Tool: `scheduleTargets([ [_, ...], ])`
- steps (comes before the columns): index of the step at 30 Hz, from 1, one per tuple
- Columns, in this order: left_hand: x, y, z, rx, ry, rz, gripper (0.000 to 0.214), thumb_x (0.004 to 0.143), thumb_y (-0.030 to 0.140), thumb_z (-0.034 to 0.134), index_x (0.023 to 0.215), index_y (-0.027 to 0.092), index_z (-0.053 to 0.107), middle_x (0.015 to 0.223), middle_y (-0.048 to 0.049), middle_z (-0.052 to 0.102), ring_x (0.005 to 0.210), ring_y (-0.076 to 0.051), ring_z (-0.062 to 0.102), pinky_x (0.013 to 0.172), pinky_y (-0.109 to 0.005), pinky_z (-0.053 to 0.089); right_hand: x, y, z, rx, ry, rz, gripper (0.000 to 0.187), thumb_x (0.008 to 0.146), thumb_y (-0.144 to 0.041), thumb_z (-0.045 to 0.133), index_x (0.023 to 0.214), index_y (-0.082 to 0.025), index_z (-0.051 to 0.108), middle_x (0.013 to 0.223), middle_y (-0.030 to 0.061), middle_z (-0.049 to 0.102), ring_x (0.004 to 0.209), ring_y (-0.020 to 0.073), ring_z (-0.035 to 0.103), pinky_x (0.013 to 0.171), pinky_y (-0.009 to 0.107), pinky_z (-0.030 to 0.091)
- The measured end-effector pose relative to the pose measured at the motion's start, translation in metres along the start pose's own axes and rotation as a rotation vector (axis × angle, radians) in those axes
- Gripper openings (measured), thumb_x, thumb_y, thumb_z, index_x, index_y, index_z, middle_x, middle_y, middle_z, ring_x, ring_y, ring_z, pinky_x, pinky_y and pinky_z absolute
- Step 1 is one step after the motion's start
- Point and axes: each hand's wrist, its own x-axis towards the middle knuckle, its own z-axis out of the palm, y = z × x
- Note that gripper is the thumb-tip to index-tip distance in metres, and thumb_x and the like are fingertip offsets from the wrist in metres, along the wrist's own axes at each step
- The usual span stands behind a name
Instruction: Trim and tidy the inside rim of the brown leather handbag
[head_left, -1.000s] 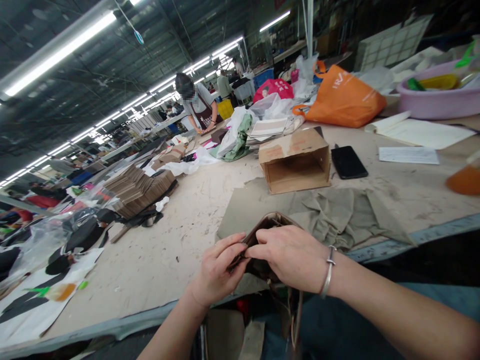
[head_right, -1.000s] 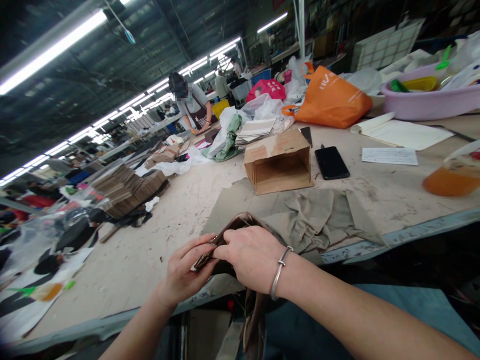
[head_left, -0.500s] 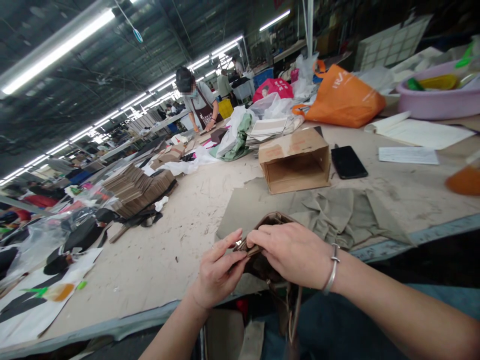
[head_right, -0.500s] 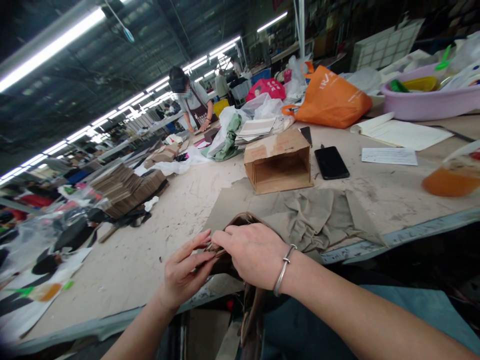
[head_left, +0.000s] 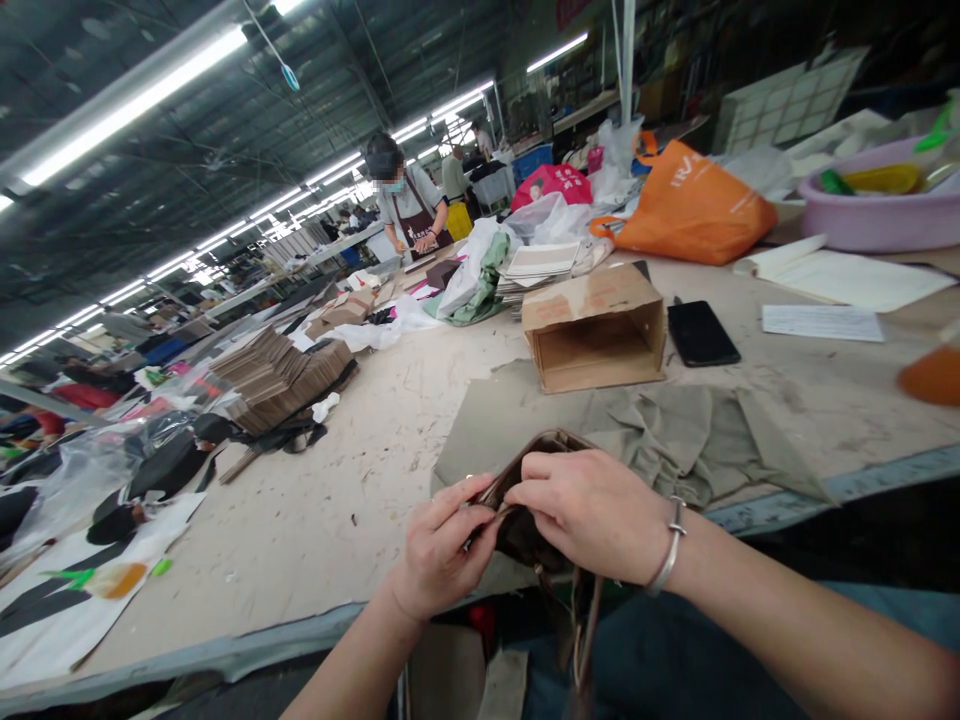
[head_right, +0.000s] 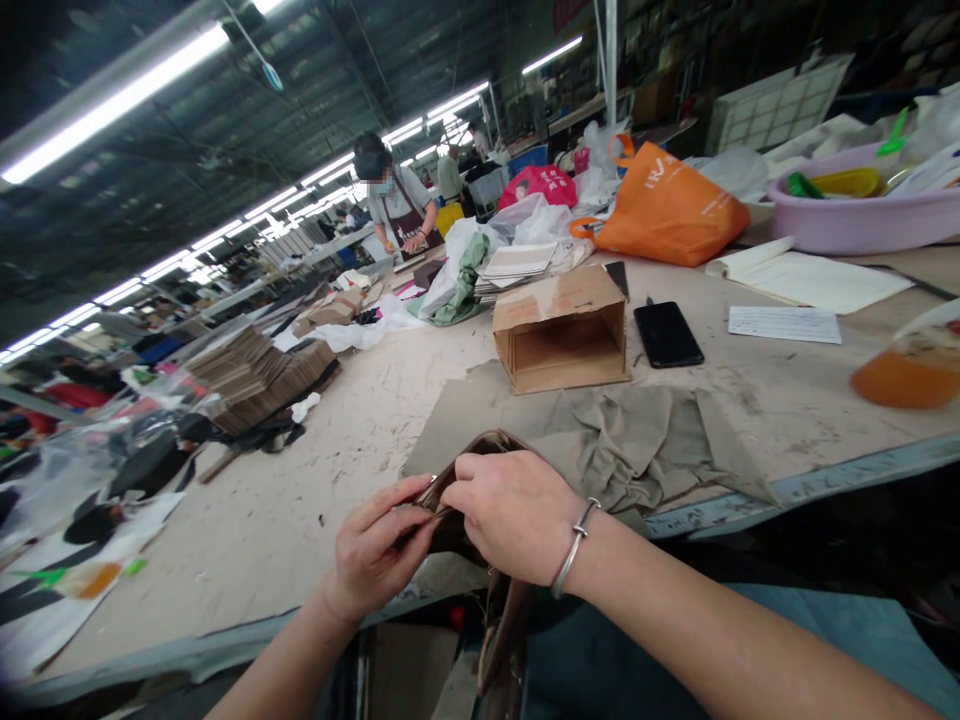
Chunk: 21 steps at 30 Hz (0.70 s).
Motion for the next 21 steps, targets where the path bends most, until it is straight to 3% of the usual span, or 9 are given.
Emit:
scheduleTargets([
  [13,0.0035,0.0009,0.0006,-0.047,-0.029,-0.021,0.023,0.07,0.003,0.065,0.087,0.017,0.06,0.118,-0.0128,0.058,0.105,-0.019,0.058,0.089,-0.031,0.052,0.0011,-0.0031,-0.0011,-0.028,-0.001,-0.005,0.014,0.081,-0.018,0.046,0.083,-0.021,0.059,0.081,0.0008,0.056,0.07,0.0145,0.048,0.058,0.031,0.025],
  [21,0.0028,-0.0006,0.0028,-0.053,-0.052,0.007,0.039,0.072,0.005,0.065,0.108,0.02,0.061,0.122,-0.0128,0.056,0.106,-0.02,0.058,0.09,-0.036,0.053,0.0018,-0.0023,-0.0036,-0.038,-0.022,-0.013,0.016,0.083,-0.018,0.045,0.081,-0.022,0.06,0.081,0.0001,0.056,0.07,0.0143,0.05,0.058,0.03,0.028],
])
